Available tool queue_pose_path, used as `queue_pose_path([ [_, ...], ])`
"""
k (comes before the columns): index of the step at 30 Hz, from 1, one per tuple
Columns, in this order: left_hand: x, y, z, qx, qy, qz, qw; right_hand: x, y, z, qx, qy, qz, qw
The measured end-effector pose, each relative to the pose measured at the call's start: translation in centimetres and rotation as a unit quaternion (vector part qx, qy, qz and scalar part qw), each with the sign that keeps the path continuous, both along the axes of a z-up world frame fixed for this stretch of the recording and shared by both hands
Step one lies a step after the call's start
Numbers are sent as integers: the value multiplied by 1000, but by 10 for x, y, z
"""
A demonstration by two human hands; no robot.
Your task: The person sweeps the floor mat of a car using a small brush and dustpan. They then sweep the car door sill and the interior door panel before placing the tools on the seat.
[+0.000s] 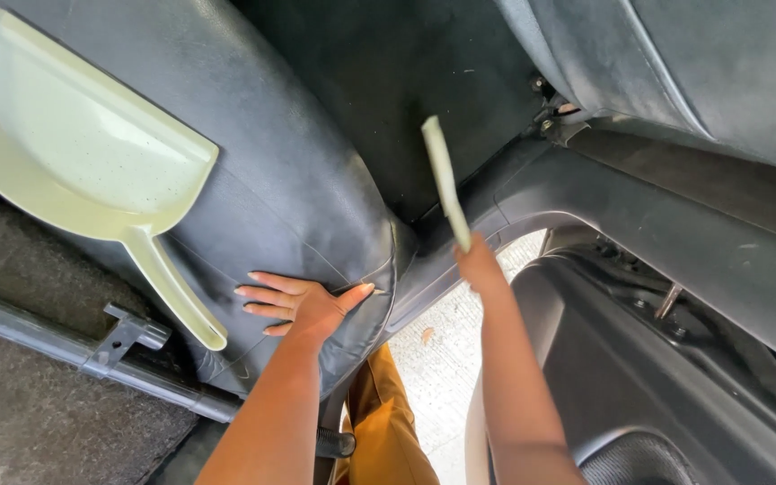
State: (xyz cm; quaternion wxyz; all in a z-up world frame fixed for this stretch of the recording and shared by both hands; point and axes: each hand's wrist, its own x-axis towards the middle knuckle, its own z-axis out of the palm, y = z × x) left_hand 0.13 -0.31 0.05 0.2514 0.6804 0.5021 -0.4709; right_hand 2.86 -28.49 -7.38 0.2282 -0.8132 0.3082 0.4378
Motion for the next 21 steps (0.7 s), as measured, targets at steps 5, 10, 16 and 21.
queue_pose_path([
  [5, -2, 2, 2, -11, -7, -14, 1000, 64, -24, -52, -88, -90, -17, 992],
  [10, 2, 3, 4, -10, -7, -12, 1000, 30, -4, -47, -36, 41, 96, 994],
  [16, -1, 4, 4, -19, -10, -7, 1000, 14, 16, 37, 75, 143, 80, 984],
  [21, -4, 2, -4, 1, -14, -11, 1000, 127, 16, 72, -36, -14, 154, 987],
])
